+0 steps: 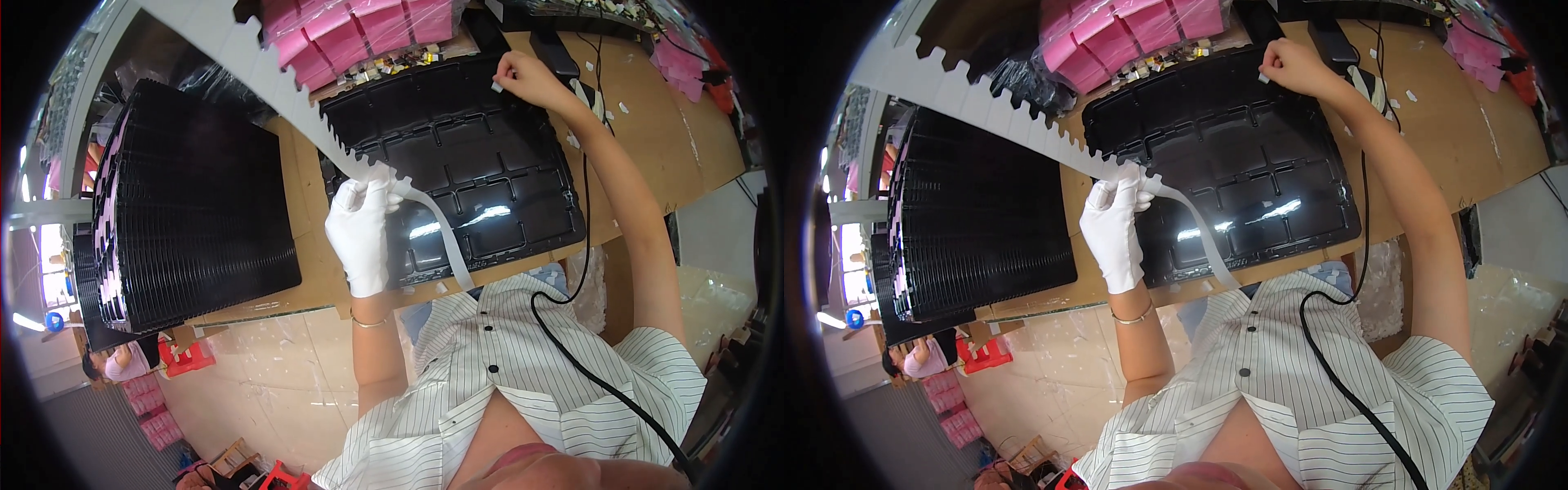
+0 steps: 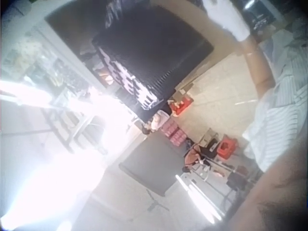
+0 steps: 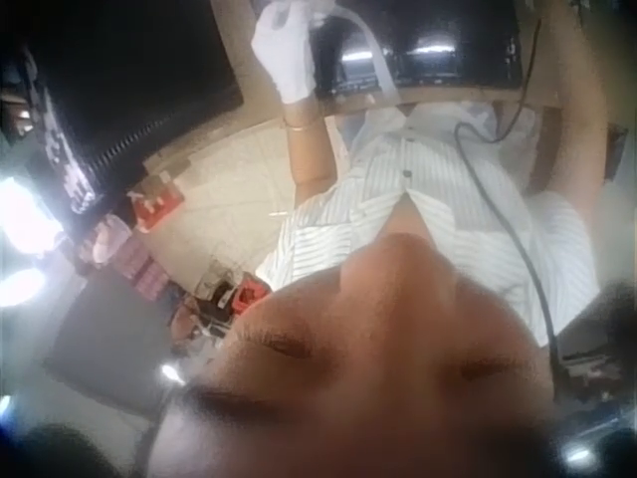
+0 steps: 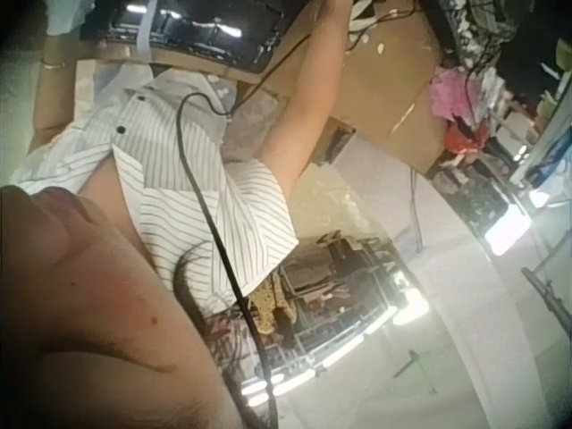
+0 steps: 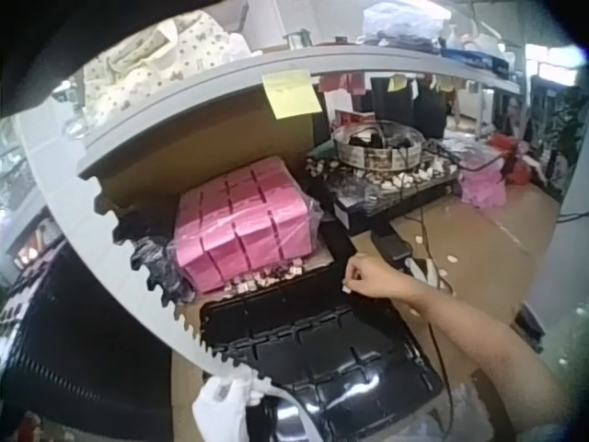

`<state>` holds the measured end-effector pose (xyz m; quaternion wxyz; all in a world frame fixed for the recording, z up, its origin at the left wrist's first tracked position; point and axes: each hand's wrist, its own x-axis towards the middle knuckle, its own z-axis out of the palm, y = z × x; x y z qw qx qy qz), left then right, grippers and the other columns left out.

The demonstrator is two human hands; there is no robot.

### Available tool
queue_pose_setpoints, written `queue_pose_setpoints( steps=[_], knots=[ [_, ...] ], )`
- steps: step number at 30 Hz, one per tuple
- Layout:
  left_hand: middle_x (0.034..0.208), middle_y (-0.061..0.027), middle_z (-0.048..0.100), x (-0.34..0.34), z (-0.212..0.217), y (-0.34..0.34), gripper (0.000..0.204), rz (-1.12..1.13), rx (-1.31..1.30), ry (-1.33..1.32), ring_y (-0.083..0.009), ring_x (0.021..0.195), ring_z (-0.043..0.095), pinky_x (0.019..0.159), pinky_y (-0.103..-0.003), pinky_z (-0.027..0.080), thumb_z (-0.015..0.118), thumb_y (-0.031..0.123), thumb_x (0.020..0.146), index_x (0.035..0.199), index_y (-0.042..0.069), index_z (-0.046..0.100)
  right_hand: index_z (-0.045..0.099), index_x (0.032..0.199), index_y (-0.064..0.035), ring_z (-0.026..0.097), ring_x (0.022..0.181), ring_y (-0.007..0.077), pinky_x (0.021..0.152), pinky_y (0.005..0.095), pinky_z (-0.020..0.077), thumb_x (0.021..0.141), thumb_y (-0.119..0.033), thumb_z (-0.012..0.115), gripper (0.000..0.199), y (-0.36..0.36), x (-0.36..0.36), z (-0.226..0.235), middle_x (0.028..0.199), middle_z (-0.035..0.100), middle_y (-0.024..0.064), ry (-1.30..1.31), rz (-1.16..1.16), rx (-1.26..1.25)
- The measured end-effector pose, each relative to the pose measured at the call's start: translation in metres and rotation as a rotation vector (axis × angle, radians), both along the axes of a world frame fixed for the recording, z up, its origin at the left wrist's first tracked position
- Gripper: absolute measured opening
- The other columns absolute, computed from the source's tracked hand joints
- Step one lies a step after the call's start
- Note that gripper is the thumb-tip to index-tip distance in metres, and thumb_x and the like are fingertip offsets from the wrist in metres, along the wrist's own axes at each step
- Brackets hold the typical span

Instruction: The person places pink foam inserts into black plastic trays, then applies a white serrated plastic strip to each by hand.

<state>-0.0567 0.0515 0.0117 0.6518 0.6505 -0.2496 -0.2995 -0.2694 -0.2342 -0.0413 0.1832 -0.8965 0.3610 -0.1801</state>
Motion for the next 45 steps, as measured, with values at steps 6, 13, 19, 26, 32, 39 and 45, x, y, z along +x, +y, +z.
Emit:
queue_pose_setpoints(
  steps=[6, 13, 19, 26, 32, 39, 45],
  knots=[
    [0.084, -0.0069, 0.069, -0.009, 0.014, 0.001, 0.018, -0.052, 0.049, 0.004, -0.0083, 0.068, 0.064, 0.062, -0.020, 0.050, 0.070, 0.015, 0.091, 0.095, -0.001, 0.064, 0.056, 0.097, -0.0047, 0.047, 0.068, 0.0057, 0.053, 0.0187, 0.0361, 0.088, -0.008, 0.055, 0.009, 0.101, -0.007, 0.043, 0.077, 0.052, 0.0012, -0.886, 0.024, 1.349],
    [0.089, -0.0093, 0.069, -0.033, 0.020, -0.010, 0.015, -0.125, -0.020, 0.004, -0.0082, 0.061, 0.061, 0.057, -0.020, 0.048, 0.063, 0.014, 0.094, 0.098, 0.000, 0.065, 0.060, 0.109, 0.0002, 0.039, 0.061, 0.0008, 0.063, 0.0182, 0.0345, 0.092, -0.017, 0.067, 0.025, 0.213, 0.021, 0.031, 0.068, 0.042, -0.0092, -0.599, 0.024, 0.932],
    [0.098, -0.0118, 0.069, -0.030, 0.023, -0.011, 0.043, -0.467, -0.146, 0.278, -0.0103, 0.067, 0.060, 0.065, -0.021, 0.049, 0.067, 0.023, 0.092, 0.124, -0.002, 0.055, 0.061, 0.095, -0.0027, 0.036, 0.058, 0.0007, 0.051, 0.0194, 0.0281, 0.096, -0.019, 0.061, 0.017, 0.215, -0.005, 0.036, 0.067, 0.045, -0.0083, -0.774, 0.027, 1.607],
    [0.089, -0.0066, 0.068, -0.039, 0.037, -0.015, 0.035, -0.827, 0.067, -0.016, -0.0118, 0.076, 0.066, 0.072, -0.024, 0.054, 0.081, 0.000, 0.075, 0.103, -0.002, 0.061, 0.062, 0.100, 0.0005, 0.035, 0.052, 0.0004, 0.046, 0.0201, 0.0256, 0.097, -0.018, 0.060, 0.019, 0.227, -0.063, 0.042, 0.065, 0.044, -0.0077, -0.743, 0.049, 1.870],
    [0.084, -0.0057, 0.070, -0.091, 0.023, -0.023, 0.014, -0.655, 0.011, 0.041, -0.0108, 0.077, 0.067, 0.069, -0.022, 0.053, 0.078, 0.003, 0.081, 0.087, 0.000, 0.066, 0.066, 0.086, -0.0047, 0.041, 0.055, 0.0020, 0.049, 0.0257, 0.0331, 0.091, -0.022, 0.069, 0.018, 0.252, -0.078, 0.030, 0.063, 0.048, -0.0059, -0.604, -0.279, 0.729],
    [0.074, -0.0177, 0.069, -0.114, -0.006, -0.038, 0.039, -0.541, 0.241, -0.714, -0.0275, 0.067, 0.070, 0.061, -0.032, 0.054, 0.079, 0.033, 0.079, 0.083, -0.004, 0.068, 0.062, 0.073, -0.0030, 0.052, 0.072, 0.0244, 0.064, 0.0366, 0.0434, 0.079, -0.014, 0.075, 0.017, 0.249, -0.083, 0.019, 0.072, 0.053, 0.0074, -0.362, -0.437, -0.015],
    [0.064, -0.0177, 0.063, -0.119, -0.024, -0.052, 0.046, -0.500, 0.222, -1.122, -0.0347, 0.058, 0.062, 0.058, -0.040, 0.051, 0.078, 0.041, 0.077, 0.065, -0.002, 0.067, 0.062, 0.070, -0.0030, 0.051, 0.087, 0.0289, 0.076, 0.0375, 0.0444, 0.075, -0.020, 0.078, 0.024, 0.235, -0.082, 0.014, 0.080, 0.056, 0.0114, -0.133, -0.461, -0.084]
  ],
)
